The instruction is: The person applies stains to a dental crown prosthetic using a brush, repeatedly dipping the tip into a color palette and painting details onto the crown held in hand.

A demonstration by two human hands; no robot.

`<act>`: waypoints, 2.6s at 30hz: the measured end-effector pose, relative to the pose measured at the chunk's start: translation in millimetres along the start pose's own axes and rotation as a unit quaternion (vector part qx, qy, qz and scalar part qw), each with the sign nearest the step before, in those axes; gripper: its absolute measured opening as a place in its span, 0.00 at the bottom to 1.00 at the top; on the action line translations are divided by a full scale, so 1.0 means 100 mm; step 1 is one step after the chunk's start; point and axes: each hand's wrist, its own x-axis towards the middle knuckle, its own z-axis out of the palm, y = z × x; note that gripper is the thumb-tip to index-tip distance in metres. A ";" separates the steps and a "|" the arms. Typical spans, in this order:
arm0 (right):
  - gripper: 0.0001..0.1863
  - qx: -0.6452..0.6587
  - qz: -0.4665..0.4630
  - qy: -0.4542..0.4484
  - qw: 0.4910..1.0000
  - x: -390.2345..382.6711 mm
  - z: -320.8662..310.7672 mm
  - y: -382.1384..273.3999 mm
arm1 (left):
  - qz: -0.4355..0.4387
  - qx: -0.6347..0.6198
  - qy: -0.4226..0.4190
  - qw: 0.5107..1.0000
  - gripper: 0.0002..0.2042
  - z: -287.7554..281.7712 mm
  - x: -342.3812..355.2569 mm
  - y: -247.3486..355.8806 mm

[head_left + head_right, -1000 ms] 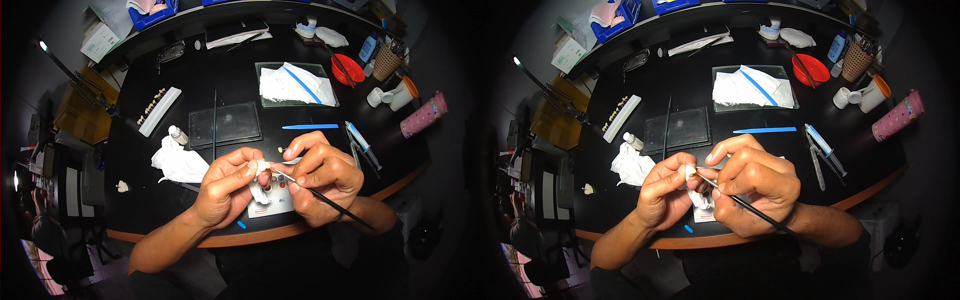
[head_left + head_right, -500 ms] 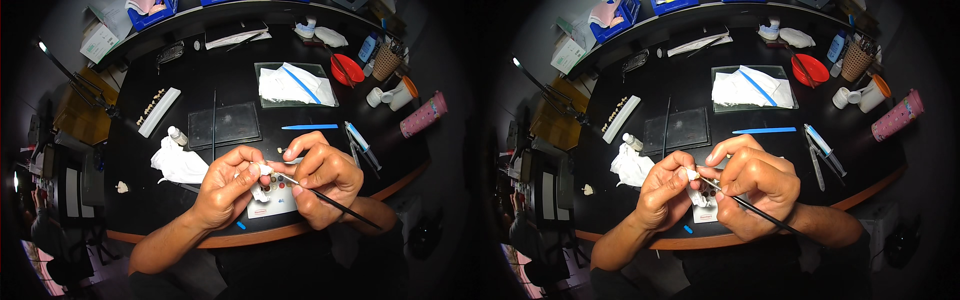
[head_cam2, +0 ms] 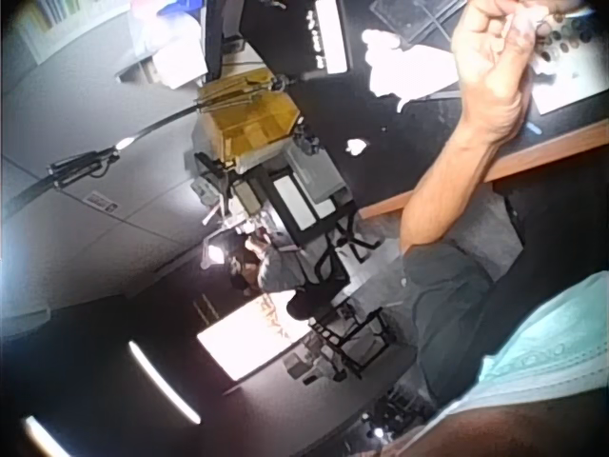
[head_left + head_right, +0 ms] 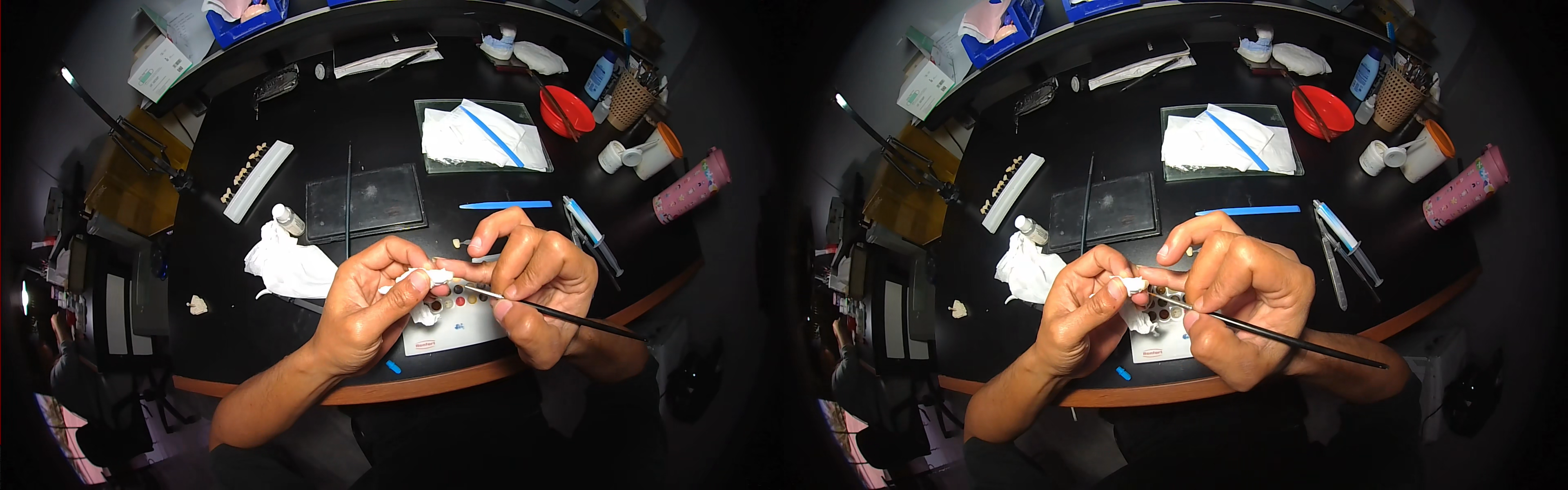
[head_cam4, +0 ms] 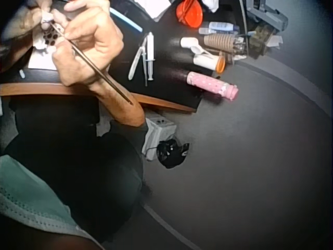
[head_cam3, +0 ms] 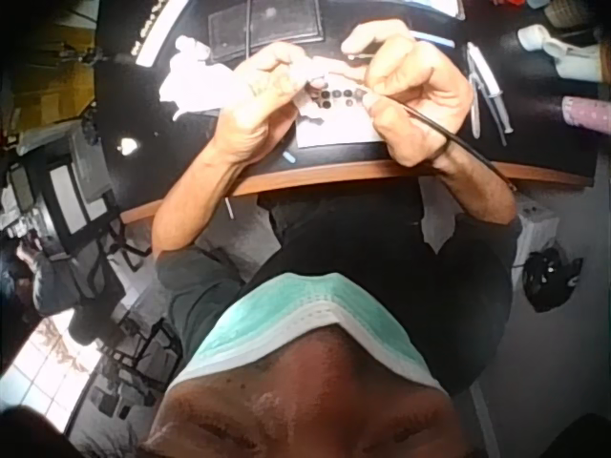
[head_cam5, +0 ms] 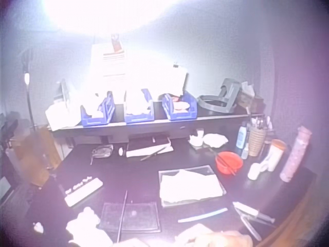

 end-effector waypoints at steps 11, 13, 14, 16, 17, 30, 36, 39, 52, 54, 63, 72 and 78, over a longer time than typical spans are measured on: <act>0.08 -0.012 0.005 0.083 0.996 0.01 0.06 0.01 | 0.002 -0.006 -0.008 1.000 0.06 -0.01 0.00 0.01; 0.08 -0.015 0.005 0.080 0.997 0.01 0.06 0.00 | -0.005 -0.004 -0.002 1.000 0.06 0.00 0.00 0.01; 0.08 -0.017 0.004 0.077 0.997 0.01 0.06 0.00 | -0.005 -0.004 -0.002 1.000 0.06 0.00 0.00 0.01; 0.08 -0.016 0.000 0.076 0.997 0.01 0.06 0.00 | -0.008 -0.012 -0.005 1.000 0.06 -0.01 0.00 0.01; 0.08 -0.015 -0.003 0.074 0.997 0.01 0.05 0.01 | -0.008 -0.012 -0.005 1.000 0.06 0.00 0.00 0.01; 0.08 -0.019 0.000 0.079 0.997 0.00 0.06 0.00 | -0.005 0.005 -0.001 1.000 0.06 0.00 0.00 0.01; 0.08 -0.021 -0.001 0.078 0.997 0.00 0.06 0.00 | -0.009 0.009 0.003 1.000 0.06 0.00 0.01 0.00; 0.08 -0.022 -0.003 0.078 0.997 0.01 0.05 0.00 | -0.009 0.010 0.007 1.000 0.06 0.00 0.00 0.00; 0.07 -0.009 -0.006 0.067 0.998 0.00 0.03 0.01 | 0.001 -0.010 -0.005 1.000 0.06 0.01 0.00 0.01; 0.07 -0.009 -0.004 0.066 0.998 0.00 0.04 0.01 | 0.001 -0.007 -0.003 1.000 0.06 0.00 0.00 0.00; 0.08 -0.018 -0.010 0.078 0.997 0.01 0.07 -0.02 | -0.009 -0.007 0.002 1.000 0.06 0.00 0.00 0.00; 0.08 -0.064 -0.009 0.077 0.995 -0.02 0.04 0.00 | -0.016 0.010 0.015 1.000 0.06 0.05 0.00 0.04; 0.09 -0.063 -0.012 0.078 0.995 -0.01 0.05 -0.01 | -0.004 -0.016 -0.009 1.000 0.05 -0.01 0.00 0.00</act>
